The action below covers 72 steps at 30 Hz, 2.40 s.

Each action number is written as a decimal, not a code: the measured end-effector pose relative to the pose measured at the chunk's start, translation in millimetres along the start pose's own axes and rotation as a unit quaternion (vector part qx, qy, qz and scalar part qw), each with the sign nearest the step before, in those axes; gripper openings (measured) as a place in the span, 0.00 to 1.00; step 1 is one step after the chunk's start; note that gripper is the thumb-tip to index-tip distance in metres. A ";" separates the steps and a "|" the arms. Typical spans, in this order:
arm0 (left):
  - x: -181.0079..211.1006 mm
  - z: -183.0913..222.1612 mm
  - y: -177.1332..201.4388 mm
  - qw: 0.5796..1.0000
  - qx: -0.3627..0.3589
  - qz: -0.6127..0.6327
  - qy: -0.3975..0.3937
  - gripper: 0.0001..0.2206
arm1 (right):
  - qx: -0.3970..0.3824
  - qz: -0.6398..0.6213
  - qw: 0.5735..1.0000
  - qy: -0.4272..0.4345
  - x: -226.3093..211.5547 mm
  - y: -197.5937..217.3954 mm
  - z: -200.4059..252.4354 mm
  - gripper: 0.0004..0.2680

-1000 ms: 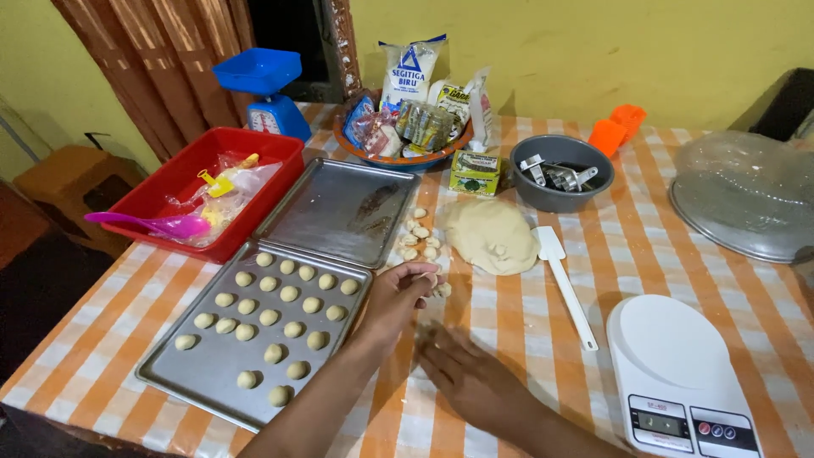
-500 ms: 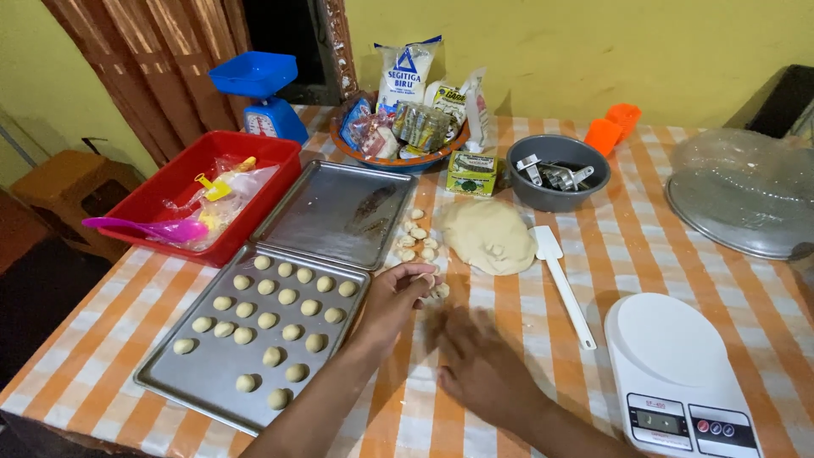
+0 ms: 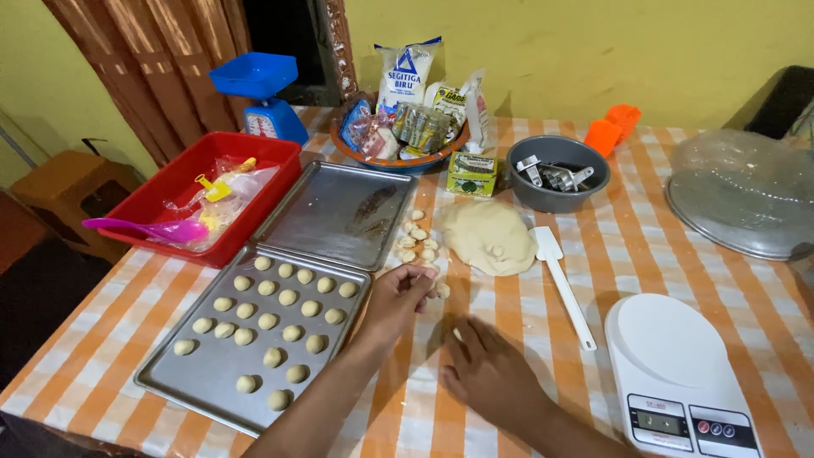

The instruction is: The person is taking small portions of dough, rolling them into uniform balls, and arranging them in rows on a metal baking sheet.

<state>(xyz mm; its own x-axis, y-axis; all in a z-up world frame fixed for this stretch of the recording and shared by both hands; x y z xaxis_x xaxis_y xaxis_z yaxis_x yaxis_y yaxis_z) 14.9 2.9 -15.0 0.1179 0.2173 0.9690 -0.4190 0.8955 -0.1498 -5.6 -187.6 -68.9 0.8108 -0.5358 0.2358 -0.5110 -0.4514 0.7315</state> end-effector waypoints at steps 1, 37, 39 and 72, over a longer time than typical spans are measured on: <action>1.9 0.2 0.2 0.997 0.008 -0.065 -0.032 0.06 | 0.009 -0.015 0.999 0.027 -1.7 3.8 -2.2 0.14; 3.4 12.4 3.0 0.810 -0.112 -0.495 -0.295 0.21 | -0.018 -0.548 0.553 -0.627 48.0 57.9 -74.3 0.13; 12.8 16.7 2.2 0.809 -0.111 -0.469 -0.335 0.20 | 0.003 -0.576 0.549 -0.606 48.2 50.8 -77.4 0.16; 65.4 87.1 245.7 0.793 0.128 -0.543 -0.245 0.21 | -0.092 -0.020 0.995 0.019 20.8 -87.6 -48.9 0.04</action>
<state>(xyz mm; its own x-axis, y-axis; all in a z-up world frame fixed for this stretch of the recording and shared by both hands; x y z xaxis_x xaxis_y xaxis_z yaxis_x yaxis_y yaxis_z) -158.7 203.3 28.7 0.1959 -0.8611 0.4692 -0.4863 0.3301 0.8090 70.0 -124.3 -96.8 0.8411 -0.4912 0.2264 -0.4208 -0.3312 0.8445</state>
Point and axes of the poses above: each hand's wrist, its own z-axis away from the middle knuckle, its own y-axis out of the back of the hand, x = y × z, the point moved 1 cm from there along -z, towards the middle knuckle, and after that the axes turned 9 degrees about x, right-handed, at the moved point
